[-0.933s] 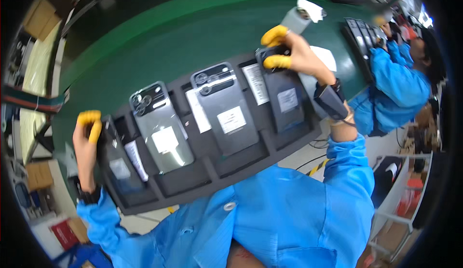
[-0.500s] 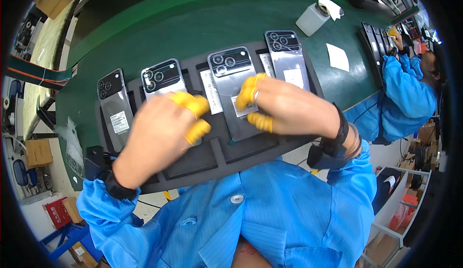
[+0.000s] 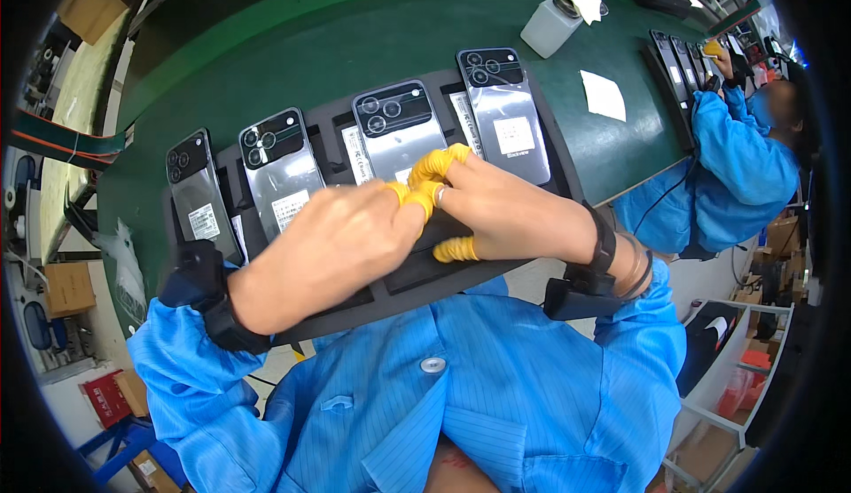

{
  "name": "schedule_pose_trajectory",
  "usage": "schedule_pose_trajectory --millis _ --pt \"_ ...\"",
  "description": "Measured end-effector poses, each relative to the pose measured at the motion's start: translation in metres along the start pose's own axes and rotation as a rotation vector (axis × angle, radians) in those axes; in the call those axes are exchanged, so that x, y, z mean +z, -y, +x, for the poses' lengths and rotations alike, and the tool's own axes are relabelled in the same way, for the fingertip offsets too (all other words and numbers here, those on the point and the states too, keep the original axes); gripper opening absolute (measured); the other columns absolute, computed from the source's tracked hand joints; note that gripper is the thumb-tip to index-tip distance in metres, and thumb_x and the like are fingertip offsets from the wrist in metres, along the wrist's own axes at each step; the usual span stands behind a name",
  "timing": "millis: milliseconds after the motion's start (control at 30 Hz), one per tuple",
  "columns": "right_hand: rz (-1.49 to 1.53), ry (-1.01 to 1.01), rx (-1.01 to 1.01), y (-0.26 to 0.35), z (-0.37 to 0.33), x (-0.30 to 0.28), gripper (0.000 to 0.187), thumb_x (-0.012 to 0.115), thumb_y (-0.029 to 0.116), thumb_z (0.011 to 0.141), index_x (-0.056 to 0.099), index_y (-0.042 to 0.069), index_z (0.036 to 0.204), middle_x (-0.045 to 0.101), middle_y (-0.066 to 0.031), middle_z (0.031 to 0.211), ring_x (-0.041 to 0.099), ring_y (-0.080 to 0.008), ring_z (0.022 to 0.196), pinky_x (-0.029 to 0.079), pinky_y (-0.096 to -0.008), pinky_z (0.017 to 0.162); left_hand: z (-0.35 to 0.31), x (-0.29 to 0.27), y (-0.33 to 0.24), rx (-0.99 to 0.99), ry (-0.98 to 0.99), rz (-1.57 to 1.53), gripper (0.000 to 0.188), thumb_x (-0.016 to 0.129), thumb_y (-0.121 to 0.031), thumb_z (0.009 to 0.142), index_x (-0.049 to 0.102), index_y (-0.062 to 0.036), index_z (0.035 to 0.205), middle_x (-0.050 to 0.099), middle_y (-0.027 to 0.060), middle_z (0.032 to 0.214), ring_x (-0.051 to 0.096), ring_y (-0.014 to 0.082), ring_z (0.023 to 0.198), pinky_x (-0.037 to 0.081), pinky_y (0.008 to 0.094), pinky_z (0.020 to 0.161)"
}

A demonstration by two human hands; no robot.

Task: Cleaning the back surface of multiple smartphones using a cloth and liquid.

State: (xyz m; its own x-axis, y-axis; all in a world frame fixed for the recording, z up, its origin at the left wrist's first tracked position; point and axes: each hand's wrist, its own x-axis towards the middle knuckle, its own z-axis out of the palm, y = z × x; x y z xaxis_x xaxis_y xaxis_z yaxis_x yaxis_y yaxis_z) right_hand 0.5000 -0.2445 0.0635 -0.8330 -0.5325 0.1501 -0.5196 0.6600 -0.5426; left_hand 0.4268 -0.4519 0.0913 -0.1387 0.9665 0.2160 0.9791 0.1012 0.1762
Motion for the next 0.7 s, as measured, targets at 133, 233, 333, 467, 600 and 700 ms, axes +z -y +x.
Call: schedule_pose_trajectory --millis 133,233,333,467,600,700 --pt "0.066 -0.124 0.118 -0.016 0.007 0.001 0.020 0.067 0.004 0.077 0.060 -0.003 0.095 0.060 -0.0167 0.098 0.058 -0.0326 0.093 0.048 -0.0374 0.081 0.007 -0.011 0.006 0.000 0.053 -0.079 0.026 0.065 -0.023 0.082 0.052 -0.0013 0.086 0.056 0.0135 0.066 0.060 0.0301 0.063 0.046 0.0399 0.052" --pt "0.099 -0.428 0.065 -0.033 0.017 -0.024 0.013 0.064 0.008 0.077 0.065 0.000 0.087 0.063 -0.0182 0.086 0.063 -0.0338 0.078 0.051 -0.0381 0.070 0.008 -0.006 -0.003 -0.039 0.126 -0.197 0.035 0.064 -0.033 0.084 0.052 -0.0006 0.088 0.056 0.0155 0.065 0.060 0.0333 0.062 0.046 0.0429 0.053" --pt "0.326 -0.899 0.168 -0.039 0.005 -0.061 0.014 0.067 0.004 0.082 0.067 0.000 0.095 0.065 -0.0062 0.082 0.064 -0.0150 0.078 0.050 -0.0249 0.069 0.023 -0.014 -0.011 -0.088 0.264 -0.072 0.032 0.063 -0.032 0.085 0.053 -0.0017 0.085 0.056 0.0141 0.062 0.059 0.0320 0.060 0.047 0.0410 0.055" --pt "-0.523 -1.169 -0.062 -0.038 -0.029 -0.089 0.020 0.070 -0.006 0.073 0.066 0.005 0.089 0.065 -0.0084 0.086 0.064 -0.0232 0.081 0.051 -0.0285 0.075 0.058 0.003 -0.010 0.019 0.090 0.013 0.028 0.063 -0.029 0.084 0.055 -0.0029 0.080 0.057 0.0124 0.063 0.060 0.0306 0.062 0.048 0.0387 0.056" --pt "-0.499 -0.614 0.205 -0.044 -0.052 -0.033 0.024 0.068 0.000 0.073 0.061 0.002 0.096 0.062 -0.0143 0.093 0.060 -0.0353 0.088 0.051 -0.0390 0.077 0.086 0.037 -0.015 0.000 -0.052 -0.105 0.030 0.068 -0.030 0.079 0.056 -0.0025 0.085 0.059 0.0139 0.072 0.062 0.0310 0.070 0.049 0.0404 0.061" --pt "-0.229 -0.308 0.295 -0.040 -0.067 -0.016 0.033 0.068 0.008 0.076 0.057 0.001 0.107 0.057 -0.0151 0.107 0.055 -0.0355 0.101 0.048 -0.0395 0.086 0.092 0.064 -0.016 -0.080 -0.089 -0.079 0.031 0.070 -0.026 0.076 0.055 -0.0013 0.088 0.060 0.0149 0.078 0.062 0.0329 0.074 0.050 0.0413 0.063"
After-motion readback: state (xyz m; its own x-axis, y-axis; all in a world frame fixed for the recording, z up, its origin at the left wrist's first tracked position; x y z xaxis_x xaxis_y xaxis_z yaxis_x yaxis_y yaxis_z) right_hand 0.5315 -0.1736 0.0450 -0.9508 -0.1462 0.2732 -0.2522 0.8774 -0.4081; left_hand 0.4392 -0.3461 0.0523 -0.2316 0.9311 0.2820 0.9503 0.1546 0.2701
